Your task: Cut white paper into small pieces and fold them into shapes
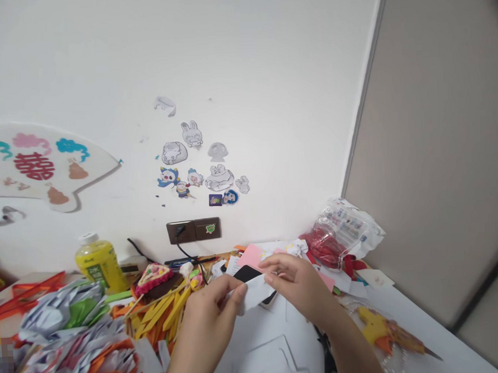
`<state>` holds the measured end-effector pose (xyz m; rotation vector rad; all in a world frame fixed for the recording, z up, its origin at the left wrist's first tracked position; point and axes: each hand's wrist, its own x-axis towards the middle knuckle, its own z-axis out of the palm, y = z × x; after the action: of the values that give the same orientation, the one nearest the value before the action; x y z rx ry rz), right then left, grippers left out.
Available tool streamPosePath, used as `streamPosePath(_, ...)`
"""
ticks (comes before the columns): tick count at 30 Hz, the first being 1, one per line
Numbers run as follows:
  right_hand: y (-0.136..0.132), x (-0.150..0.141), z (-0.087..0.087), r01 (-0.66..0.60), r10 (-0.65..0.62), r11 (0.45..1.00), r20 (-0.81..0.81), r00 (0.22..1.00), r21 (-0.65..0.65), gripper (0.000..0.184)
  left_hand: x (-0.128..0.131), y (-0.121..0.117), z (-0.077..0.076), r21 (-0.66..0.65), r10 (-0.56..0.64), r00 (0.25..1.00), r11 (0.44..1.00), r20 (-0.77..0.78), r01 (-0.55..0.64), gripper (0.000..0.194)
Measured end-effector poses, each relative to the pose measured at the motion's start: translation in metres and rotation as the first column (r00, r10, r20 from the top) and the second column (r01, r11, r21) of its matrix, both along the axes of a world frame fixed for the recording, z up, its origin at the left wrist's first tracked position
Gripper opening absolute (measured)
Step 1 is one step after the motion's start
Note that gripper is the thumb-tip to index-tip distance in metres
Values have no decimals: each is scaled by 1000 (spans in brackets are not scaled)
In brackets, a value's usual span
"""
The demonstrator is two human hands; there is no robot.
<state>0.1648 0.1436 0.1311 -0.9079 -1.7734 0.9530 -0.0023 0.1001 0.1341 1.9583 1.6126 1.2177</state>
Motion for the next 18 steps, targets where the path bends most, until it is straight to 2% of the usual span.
streamPosePath(3,3,2,-2,6,-8,999,-50,999,-38,17,-1,0,1,-16,6,1000,1000,24,-6,26)
streamPosePath(9,2,0,-1,-19,18,1000,-67,998,-15,17,2,-1,2,-39,-43,998,998,44,45,24)
streamPosePath(15,-6,-4,3,-110,110,994,2,994,25,21,6,-1,-3,-51,-98,995,994,0,98,24)
streamPosePath(18,-8,-6,3,-95,92,993,51,994,65,22,7,1,-5,-71,-88,996,994,16,89,28)
